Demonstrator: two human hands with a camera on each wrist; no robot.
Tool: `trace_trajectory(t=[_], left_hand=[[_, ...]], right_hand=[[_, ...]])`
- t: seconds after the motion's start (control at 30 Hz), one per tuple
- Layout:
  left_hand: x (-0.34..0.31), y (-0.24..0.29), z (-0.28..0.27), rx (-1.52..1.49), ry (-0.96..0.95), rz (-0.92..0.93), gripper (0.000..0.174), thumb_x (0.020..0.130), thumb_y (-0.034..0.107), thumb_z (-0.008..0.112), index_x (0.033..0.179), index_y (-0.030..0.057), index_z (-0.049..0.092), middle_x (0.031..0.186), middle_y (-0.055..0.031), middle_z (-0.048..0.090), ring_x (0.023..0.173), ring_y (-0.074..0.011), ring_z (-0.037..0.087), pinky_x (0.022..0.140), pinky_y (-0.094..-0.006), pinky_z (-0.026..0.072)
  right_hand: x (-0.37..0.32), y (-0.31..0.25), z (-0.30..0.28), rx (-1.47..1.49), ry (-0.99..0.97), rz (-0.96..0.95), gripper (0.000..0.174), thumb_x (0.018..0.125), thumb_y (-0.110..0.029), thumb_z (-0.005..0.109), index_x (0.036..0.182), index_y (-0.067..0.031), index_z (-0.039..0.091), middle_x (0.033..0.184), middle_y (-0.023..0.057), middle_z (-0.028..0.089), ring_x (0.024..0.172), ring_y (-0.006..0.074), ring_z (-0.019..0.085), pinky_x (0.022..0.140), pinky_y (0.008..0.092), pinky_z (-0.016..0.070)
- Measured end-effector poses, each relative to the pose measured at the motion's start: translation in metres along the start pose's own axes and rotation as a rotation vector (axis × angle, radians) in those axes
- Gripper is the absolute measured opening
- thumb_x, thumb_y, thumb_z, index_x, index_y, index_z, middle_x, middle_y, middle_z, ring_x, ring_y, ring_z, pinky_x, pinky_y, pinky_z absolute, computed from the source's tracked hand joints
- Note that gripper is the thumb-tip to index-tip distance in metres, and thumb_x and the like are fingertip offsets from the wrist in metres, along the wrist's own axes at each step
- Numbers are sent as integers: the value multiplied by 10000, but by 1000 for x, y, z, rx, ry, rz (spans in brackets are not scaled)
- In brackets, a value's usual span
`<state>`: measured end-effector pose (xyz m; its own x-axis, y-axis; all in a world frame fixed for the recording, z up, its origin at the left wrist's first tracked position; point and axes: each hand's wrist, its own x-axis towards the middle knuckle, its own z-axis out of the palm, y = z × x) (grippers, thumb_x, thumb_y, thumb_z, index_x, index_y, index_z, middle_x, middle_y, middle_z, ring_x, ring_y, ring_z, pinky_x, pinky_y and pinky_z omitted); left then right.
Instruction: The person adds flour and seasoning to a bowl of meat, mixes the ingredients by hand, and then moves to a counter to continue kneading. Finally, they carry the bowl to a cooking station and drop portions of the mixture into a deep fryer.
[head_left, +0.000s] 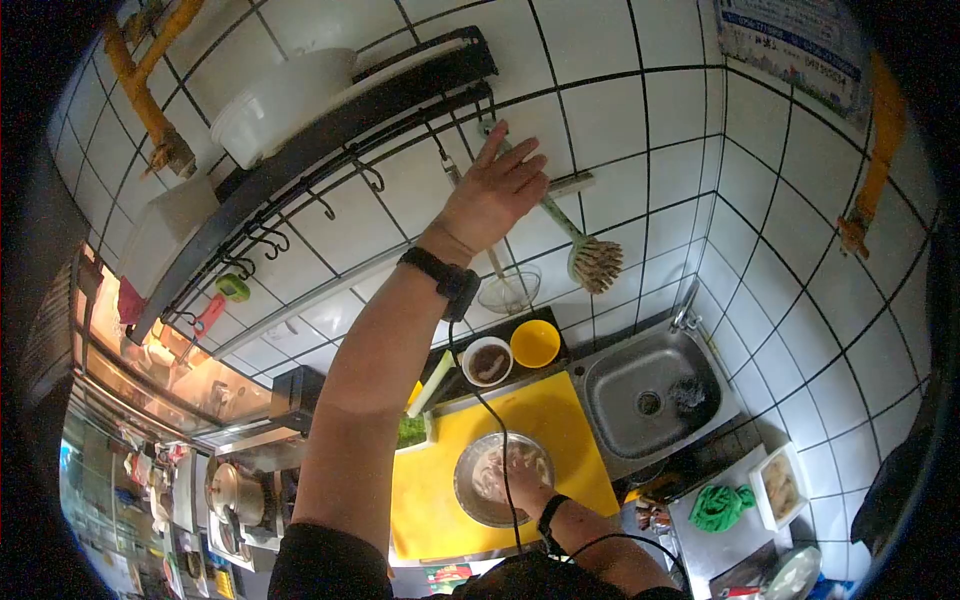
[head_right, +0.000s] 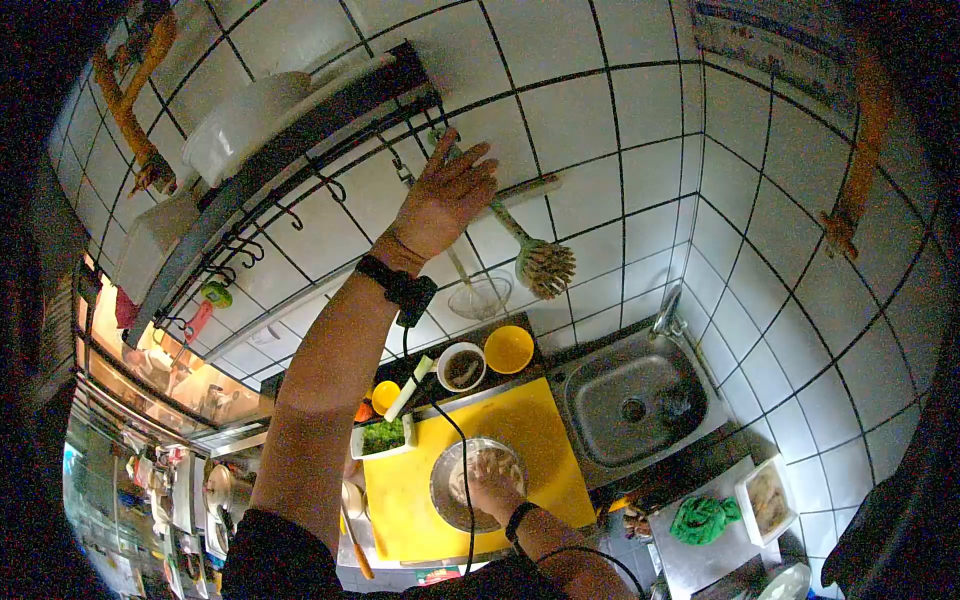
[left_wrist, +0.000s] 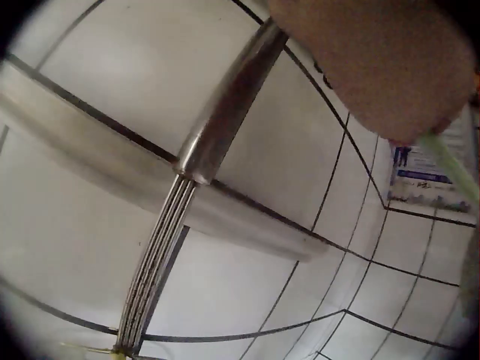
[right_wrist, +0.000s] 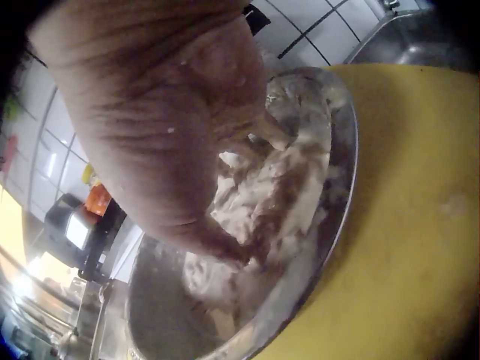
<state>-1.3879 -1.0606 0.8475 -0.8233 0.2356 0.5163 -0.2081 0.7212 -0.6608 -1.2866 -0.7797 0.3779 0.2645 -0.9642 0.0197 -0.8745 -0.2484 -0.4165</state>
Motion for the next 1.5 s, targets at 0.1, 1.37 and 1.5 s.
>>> trace_trajectory(t=[0.1,1.37,1.5], left_hand=[[-7,2,7,21,-41,12,261,766,127,675,1023,87,689,1228,-76,678,1335,-288,526,1209,-597,283],[-406,470,-142,-1538,-236,-2397,531,957,149,675,1412,18,434,1243,-189,639,868,-202,688,733,-338,609],[-365,461,-137,-1879,352,-2488,570,990,110,605,1499,143,351,1441,-114,512,1216,-299,600,919,-449,599]], right_hand=[[3,2,5,67,-19,15,577,917,-303,594,1443,-97,478,1579,272,296,1422,547,289,1000,823,285],[25,-6,-101,277,-355,188,330,912,-73,581,1223,7,657,1287,306,575,1109,407,628,918,475,521],[60,44,-2,123,-311,249,244,901,-12,577,1126,21,666,1166,258,634,1004,394,632,877,471,534]])
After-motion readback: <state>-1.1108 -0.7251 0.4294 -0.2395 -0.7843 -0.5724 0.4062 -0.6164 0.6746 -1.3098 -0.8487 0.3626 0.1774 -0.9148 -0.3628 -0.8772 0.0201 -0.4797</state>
